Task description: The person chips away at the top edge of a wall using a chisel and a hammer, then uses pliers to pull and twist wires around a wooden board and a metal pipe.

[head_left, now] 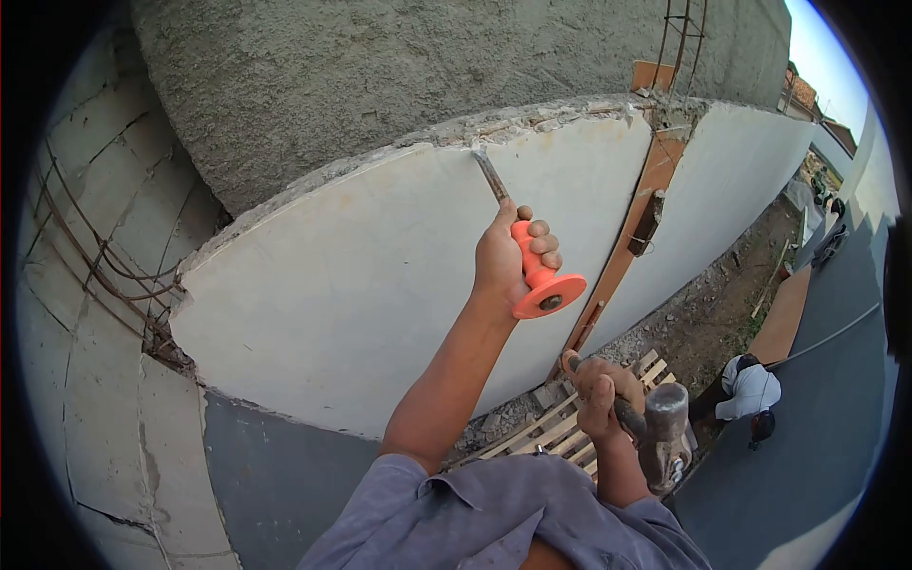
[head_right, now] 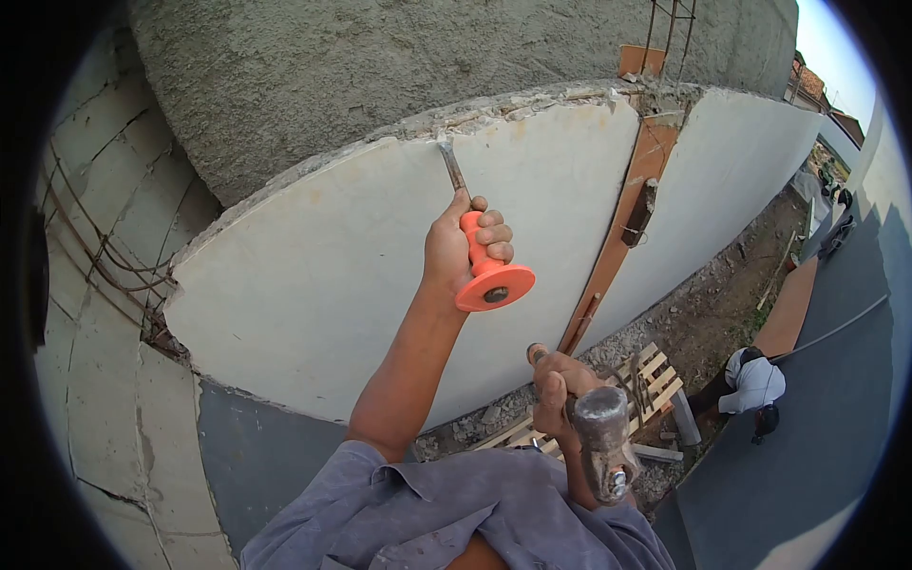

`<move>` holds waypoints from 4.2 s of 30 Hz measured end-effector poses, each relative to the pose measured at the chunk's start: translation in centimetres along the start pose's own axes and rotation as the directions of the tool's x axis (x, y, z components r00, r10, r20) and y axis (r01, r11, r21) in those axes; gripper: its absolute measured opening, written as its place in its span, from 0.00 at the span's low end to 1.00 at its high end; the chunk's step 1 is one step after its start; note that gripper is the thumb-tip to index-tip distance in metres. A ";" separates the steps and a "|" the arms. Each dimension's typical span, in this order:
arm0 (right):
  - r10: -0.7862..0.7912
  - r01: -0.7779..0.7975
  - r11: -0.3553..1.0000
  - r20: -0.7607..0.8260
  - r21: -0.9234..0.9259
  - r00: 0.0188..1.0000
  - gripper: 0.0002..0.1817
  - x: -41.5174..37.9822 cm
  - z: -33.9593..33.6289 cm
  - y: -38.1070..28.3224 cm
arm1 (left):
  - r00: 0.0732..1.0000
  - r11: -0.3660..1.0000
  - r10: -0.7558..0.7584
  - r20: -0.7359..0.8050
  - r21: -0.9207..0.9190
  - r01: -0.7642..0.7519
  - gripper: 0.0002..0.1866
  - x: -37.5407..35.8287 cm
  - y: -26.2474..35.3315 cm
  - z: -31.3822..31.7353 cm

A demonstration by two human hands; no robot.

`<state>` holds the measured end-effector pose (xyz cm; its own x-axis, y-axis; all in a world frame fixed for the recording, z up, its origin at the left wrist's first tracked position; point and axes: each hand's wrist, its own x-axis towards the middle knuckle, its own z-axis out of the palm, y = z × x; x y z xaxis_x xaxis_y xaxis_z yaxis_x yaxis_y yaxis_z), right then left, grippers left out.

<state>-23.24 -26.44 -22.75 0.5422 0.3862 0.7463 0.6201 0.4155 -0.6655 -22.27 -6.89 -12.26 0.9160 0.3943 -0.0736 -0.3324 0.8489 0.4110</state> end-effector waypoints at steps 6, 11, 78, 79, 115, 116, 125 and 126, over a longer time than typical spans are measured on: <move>0.356 -0.343 0.902 0.000 -0.262 0.935 0.12 -3.7 0.3 2.2 | 0.999 0.987 0.014 -0.040 0.160 -0.007 0.15 -0.5 -0.2 -1.3; 0.350 -0.332 0.912 0.037 -0.243 0.936 0.11 -4.9 -1.8 0.1 | 0.995 0.980 0.094 -0.023 0.178 -0.089 0.15 -5.3 0.4 -1.4; 0.254 -0.148 0.847 0.144 -0.511 0.956 0.14 -3.1 3.7 -1.1 | 0.986 0.982 0.152 -0.060 0.123 -0.144 0.15 -2.7 4.7 -3.0; 0.333 -0.161 0.768 0.171 -0.619 0.927 0.15 -2.7 3.5 -2.1 | 0.988 0.958 0.143 -0.053 0.260 -0.124 0.15 -2.8 4.9 -3.4; 0.315 0.113 0.906 0.830 -0.407 0.460 0.34 7.0 10.5 -1.9 | 0.947 0.985 -0.168 -0.273 -0.079 0.152 0.13 -26.6 1.3 -34.3; 0.184 0.197 0.891 0.722 -0.409 0.667 0.34 10.9 10.8 -1.6 | 0.939 0.991 -0.136 -0.317 -0.059 0.124 0.13 -27.6 1.4 -34.5; 0.379 0.002 0.776 0.468 -0.631 0.798 0.53 36.7 17.9 10.8 | 0.865 0.993 0.121 -0.488 0.051 -0.109 0.12 -31.2 0.1 -33.2; 0.478 0.039 0.752 0.585 -0.658 0.655 0.52 35.9 19.2 9.9 | 0.856 0.990 0.143 -0.496 0.055 -0.133 0.11 -31.1 -0.4 -33.8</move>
<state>-8.49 7.37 -2.82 0.3200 0.9334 0.1624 0.8604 -0.2145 -0.4623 -58.22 -7.56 -40.82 0.6255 0.6336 -0.4552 -0.4383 0.7681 0.4668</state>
